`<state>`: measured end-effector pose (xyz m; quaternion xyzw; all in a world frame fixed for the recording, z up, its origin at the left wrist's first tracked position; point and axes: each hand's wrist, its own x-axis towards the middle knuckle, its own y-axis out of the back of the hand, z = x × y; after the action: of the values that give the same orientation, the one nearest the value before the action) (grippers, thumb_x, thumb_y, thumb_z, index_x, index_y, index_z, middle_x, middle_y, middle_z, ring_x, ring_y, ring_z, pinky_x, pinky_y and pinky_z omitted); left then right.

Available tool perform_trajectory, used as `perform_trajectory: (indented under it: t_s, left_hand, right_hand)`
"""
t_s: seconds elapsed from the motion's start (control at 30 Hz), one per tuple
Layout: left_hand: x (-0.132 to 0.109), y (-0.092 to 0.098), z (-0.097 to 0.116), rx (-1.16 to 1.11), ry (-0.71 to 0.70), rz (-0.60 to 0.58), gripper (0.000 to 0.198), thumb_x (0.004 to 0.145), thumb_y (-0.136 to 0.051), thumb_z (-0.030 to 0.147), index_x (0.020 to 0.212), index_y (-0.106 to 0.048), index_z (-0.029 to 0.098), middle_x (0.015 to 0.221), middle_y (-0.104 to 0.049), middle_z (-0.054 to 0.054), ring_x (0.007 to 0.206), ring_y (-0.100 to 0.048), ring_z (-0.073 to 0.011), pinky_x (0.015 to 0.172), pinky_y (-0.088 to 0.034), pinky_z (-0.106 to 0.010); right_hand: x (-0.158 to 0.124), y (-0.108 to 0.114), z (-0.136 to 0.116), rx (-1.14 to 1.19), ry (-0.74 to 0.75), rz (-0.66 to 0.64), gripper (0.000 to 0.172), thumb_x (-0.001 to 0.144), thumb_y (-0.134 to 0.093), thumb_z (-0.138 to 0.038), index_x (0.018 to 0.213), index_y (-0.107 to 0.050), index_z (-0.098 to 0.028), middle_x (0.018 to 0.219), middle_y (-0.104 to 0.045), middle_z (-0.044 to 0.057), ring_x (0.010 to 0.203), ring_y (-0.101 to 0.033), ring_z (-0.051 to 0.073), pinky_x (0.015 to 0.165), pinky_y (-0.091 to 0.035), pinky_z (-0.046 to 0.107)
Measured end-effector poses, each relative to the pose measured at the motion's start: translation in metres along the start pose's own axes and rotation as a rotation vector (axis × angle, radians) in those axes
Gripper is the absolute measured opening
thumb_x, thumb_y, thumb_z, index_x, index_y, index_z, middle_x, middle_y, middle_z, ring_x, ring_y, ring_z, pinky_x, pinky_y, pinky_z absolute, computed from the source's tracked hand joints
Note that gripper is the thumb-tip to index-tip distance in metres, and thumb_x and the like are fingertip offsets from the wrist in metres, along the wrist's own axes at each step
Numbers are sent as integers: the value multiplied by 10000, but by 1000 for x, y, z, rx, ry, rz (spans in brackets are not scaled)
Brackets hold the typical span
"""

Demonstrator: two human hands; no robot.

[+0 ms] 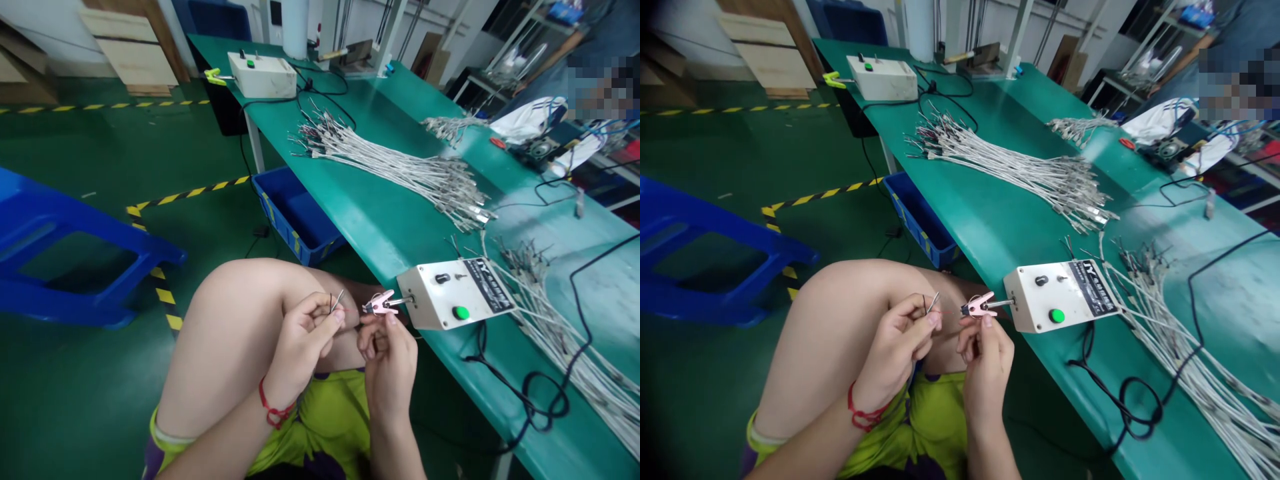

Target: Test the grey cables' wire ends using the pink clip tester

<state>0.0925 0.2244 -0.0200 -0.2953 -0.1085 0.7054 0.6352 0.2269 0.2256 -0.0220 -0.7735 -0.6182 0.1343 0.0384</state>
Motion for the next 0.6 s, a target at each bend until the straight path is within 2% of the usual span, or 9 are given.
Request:
perform_trajectory:
  t_s: [0.13, 0.23, 0.3, 0.33, 0.47, 0.6]
  left_hand:
    - [2, -2, 0, -19, -26, 32, 212, 926, -827, 359, 954, -712, 183, 898, -690, -39, 545, -380, -69, 431, -255, -198]
    - [3, -3, -1, -12, -27, 19, 178, 967, -792, 352, 1002, -739, 186, 1033, -752, -76, 533, -377, -55, 442, -265, -214]
    - [4, -3, -3, -13, -24, 19, 172, 977, -787, 348, 1016, -746, 185, 1081, -762, -87, 530, -375, -48, 449, -265, -221]
    - [4, -4, -4, -13, -21, 20, 179, 976, -791, 352, 1018, -751, 183, 1051, -763, -85, 529, -372, -49, 450, -258, -224]
    - [6, -4, -9, -11, -12, 29, 241, 958, -810, 390, 1051, -779, 170, 818, -714, -58, 513, -349, -66, 448, -234, -240]
    - [10, -6, -12, -24, -3, 39, 258, 942, -824, 399, 1042, -776, 166, 775, -702, -51, 511, -344, -72, 445, -225, -246]
  right_hand:
    - [8, -2, 0, 78, -70, -72, 397, 1053, -573, -458, 890, -758, -147, 591, -592, 17, 520, -407, 122, 503, -265, 284]
    - [11, -3, 0, 160, -113, -52, 258, 1017, -651, -388, 895, -727, -173, 612, -572, -10, 526, -381, 108, 511, -257, 274]
    - [11, -3, -1, 213, -90, -16, 150, 983, -705, -333, 961, -727, -185, 616, -533, -37, 530, -352, 97, 513, -252, 262]
    - [10, -2, -2, 231, -71, -15, 151, 980, -707, -332, 1007, -730, -186, 616, -520, -43, 531, -345, 98, 513, -256, 261]
    - [9, -3, -5, 270, -30, -26, 327, 1031, -623, -464, 1131, -726, -170, 603, -534, -34, 512, -352, 112, 507, -285, 272]
    - [13, -4, -5, 291, -25, 35, 300, 1050, -646, -428, 1160, -729, -160, 562, -505, -56, 493, -316, 89, 508, -277, 244]
